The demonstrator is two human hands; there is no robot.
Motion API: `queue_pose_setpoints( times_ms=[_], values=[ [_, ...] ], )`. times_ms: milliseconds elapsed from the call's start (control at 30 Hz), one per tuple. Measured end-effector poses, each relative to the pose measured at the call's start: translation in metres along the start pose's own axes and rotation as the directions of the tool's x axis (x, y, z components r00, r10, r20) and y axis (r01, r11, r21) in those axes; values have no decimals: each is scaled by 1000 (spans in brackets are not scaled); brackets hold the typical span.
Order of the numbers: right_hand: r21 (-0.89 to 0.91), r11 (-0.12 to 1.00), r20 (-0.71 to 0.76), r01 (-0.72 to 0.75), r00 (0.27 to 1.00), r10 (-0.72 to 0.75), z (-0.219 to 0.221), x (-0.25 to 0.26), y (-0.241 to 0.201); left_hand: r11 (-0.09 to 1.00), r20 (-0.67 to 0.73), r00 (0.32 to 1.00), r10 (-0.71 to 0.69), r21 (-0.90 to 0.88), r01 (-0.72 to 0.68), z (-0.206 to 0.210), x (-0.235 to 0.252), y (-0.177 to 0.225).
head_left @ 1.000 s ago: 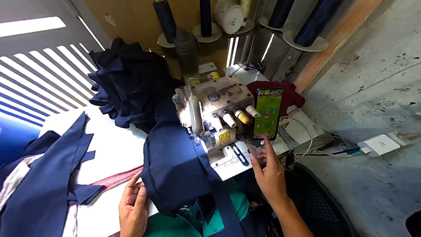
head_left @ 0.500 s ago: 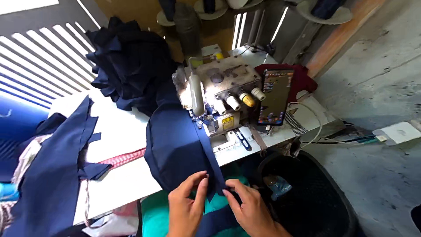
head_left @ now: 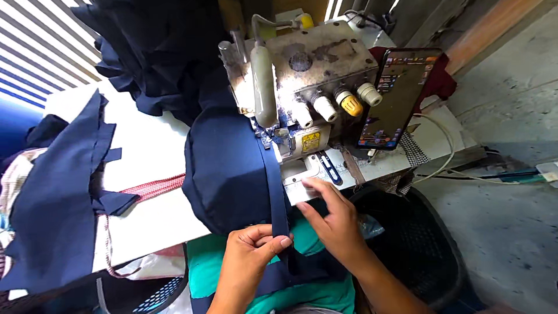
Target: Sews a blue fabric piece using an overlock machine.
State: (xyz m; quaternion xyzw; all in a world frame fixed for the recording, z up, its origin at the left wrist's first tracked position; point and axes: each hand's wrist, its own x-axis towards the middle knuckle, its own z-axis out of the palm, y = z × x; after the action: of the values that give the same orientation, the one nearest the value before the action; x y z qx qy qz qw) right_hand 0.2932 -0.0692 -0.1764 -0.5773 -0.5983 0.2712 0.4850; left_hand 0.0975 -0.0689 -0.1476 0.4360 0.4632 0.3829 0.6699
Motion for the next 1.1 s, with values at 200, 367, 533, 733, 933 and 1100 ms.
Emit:
queue_pose_setpoints(
  times_ms=[200, 367, 533, 733, 933, 1100],
  values=[
    [493, 835, 191, -247, 966, 173, 33, -2, -1, 997, 25, 998, 52, -51, -50, 6, -3, -14],
    [518, 768, 234, -376, 926, 296, 22, -53, -8, 996, 64, 998, 12, 87, -18, -5, -20, -45],
    [507, 763, 217, -402, 916, 338, 15, -69, -12, 997, 57, 998, 13, 75, -17, -6, -29, -49],
    [448, 821, 247, -354, 932, 267, 8, -69, -12, 999, 11, 999, 31, 42, -31, -2, -29, -49],
    [474, 839, 280, -267, 949, 144, 3, -65, -10, 996, -34, 999, 42, 75, -39, 2, -27, -51],
    [383, 896, 183, -224, 969, 164, 11, -62, -16, 973, -39, 989, 139, 191, -130, 2, -26, -55]
  ],
)
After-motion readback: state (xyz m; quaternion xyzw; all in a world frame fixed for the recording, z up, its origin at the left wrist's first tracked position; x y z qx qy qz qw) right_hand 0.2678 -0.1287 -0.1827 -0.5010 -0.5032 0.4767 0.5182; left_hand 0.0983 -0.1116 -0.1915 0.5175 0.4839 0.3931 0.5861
